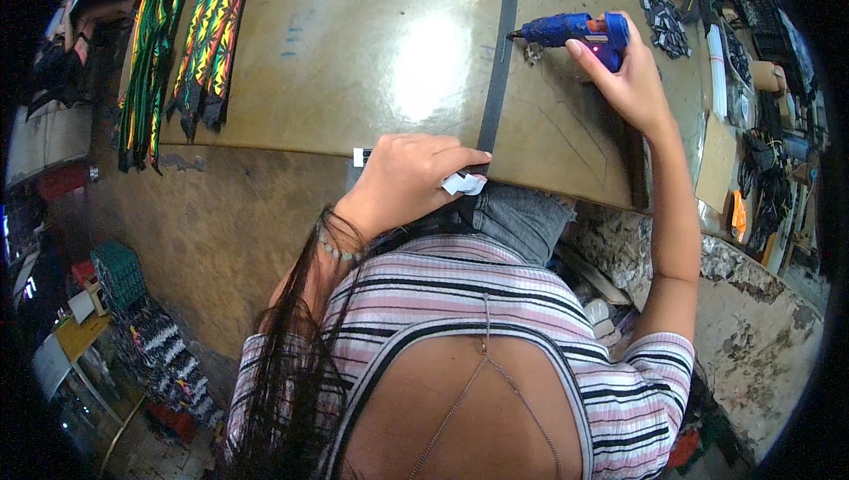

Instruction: The person assembles straps by applying hot glue to join patterned and black strap pieces. They repeatedly pick up strap segments, apply glue with a hot glue gun, and press the pieces together on a workbench.

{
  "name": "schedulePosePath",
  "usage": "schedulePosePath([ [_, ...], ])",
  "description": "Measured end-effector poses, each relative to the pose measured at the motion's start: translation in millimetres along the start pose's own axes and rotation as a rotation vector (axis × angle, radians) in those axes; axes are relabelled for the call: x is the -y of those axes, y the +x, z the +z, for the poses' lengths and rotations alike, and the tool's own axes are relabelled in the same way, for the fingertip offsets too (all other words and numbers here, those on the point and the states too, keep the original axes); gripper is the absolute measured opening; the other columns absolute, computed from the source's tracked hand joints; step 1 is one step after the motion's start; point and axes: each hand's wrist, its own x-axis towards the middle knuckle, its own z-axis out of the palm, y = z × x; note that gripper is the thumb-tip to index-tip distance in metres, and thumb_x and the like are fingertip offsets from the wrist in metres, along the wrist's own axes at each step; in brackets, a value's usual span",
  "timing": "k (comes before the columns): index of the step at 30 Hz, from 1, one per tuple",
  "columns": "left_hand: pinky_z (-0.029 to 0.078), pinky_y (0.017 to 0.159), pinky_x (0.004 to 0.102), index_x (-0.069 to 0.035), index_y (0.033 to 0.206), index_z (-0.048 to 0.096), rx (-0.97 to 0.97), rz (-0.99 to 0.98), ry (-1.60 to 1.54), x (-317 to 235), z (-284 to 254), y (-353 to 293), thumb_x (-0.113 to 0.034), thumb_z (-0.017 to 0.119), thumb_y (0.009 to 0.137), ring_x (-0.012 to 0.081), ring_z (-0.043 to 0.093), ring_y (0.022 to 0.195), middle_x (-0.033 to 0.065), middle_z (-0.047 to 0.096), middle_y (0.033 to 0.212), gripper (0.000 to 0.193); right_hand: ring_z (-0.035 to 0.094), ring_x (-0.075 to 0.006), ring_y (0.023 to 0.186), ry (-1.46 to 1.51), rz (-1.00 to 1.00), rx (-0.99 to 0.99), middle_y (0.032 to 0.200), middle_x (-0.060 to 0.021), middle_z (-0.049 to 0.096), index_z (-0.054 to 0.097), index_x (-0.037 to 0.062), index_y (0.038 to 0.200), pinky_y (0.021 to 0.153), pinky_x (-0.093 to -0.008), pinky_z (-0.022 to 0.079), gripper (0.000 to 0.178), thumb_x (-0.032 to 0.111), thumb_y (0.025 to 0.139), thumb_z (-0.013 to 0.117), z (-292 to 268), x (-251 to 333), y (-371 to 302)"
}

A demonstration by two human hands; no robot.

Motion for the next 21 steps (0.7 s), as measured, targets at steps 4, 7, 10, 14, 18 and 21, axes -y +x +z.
schedulePosePath([
  [4, 0.048, 0.056, 0.0347, -0.015, 0.102, 0.071, 0.005, 0.015, 0.002, -2, -3, 2, -0.028, 0.076, 0.080, 0.0238, 0.063, 0.063, 0.0046, 0.062, 0.069, 0.026, 0.068, -0.0203, 0.076, -0.351, -0.047, 0.058, 0.092, -0.0116, 0.070, 0.056, 0.0023, 0.111, 0.068, -0.0295, 0.052, 0.042, 0.024, 0.083, 0.079, -2, 14, -7],
  [7, 0.049, 0.057, 0.0353, -0.014, 0.105, 0.070, -0.007, 0.028, -0.013, -2, -4, 4, -0.029, 0.076, 0.080, 0.0242, 0.063, 0.064, 0.0050, 0.062, 0.071, 0.030, 0.069, -0.0306, 0.082, -0.511, -0.542, -0.113, 0.101, -0.0134, 0.071, 0.058, 0.0089, 0.120, 0.071, -0.0369, 0.055, 0.044, 0.011, 0.080, 0.077, -6, 24, -24],
  [10, 0.053, 0.068, 0.0349, -0.012, 0.123, 0.064, 0.003, -0.032, -0.005, -6, -7, 0, -0.036, 0.078, 0.078, 0.0263, 0.067, 0.076, 0.0087, 0.069, 0.087, 0.052, 0.069, -0.0309, 0.091, -0.508, -0.242, -0.398, 0.116, -0.0132, 0.068, 0.057, 0.0054, 0.124, 0.077, -0.0368, 0.054, 0.046, 0.012, 0.081, 0.075, -30, 6, -56],
  [14, 0.054, 0.086, 0.0330, -0.006, 0.123, 0.064, -0.115, -0.177, -0.140, -2, -30, -4, -0.036, 0.080, 0.079, 0.0294, 0.069, 0.096, 0.0155, 0.070, 0.108, 0.055, 0.063, -0.0314, 0.102, -0.436, 0.433, -0.965, 0.112, -0.0207, 0.065, 0.056, -0.0054, 0.121, 0.090, -0.0407, 0.047, 0.055, 0.043, 0.096, 0.062, -98, -87, -119],
  [18, 0.053, 0.084, 0.0315, -0.002, 0.112, 0.070, -0.595, -0.497, -0.015, 49, -98, 15, -0.027, 0.074, 0.087, 0.0274, 0.070, 0.095, 0.0196, 0.070, 0.108, 0.036, 0.060, -0.0431, 0.106, -0.502, 0.804, -0.920, 0.117, -0.0281, 0.063, 0.052, -0.0084, 0.125, 0.093, -0.0455, 0.045, 0.073, 0.059, 0.096, 0.050, -129, -180, -196],
  [21, 0.054, 0.080, 0.0394, -0.005, 0.114, 0.069, -0.698, -0.645, 0.585, 112, -152, 26, -0.036, 0.066, 0.090, 0.0329, 0.069, 0.092, 0.0190, 0.070, 0.105, 0.040, 0.057, -0.0479, 0.111, -0.756, 1.235, -0.281, 0.114, -0.0321, 0.062, 0.062, -0.0067, 0.118, 0.097, -0.0487, 0.043, 0.086, 0.070, 0.094, 0.034, -159, -165, -231],
])
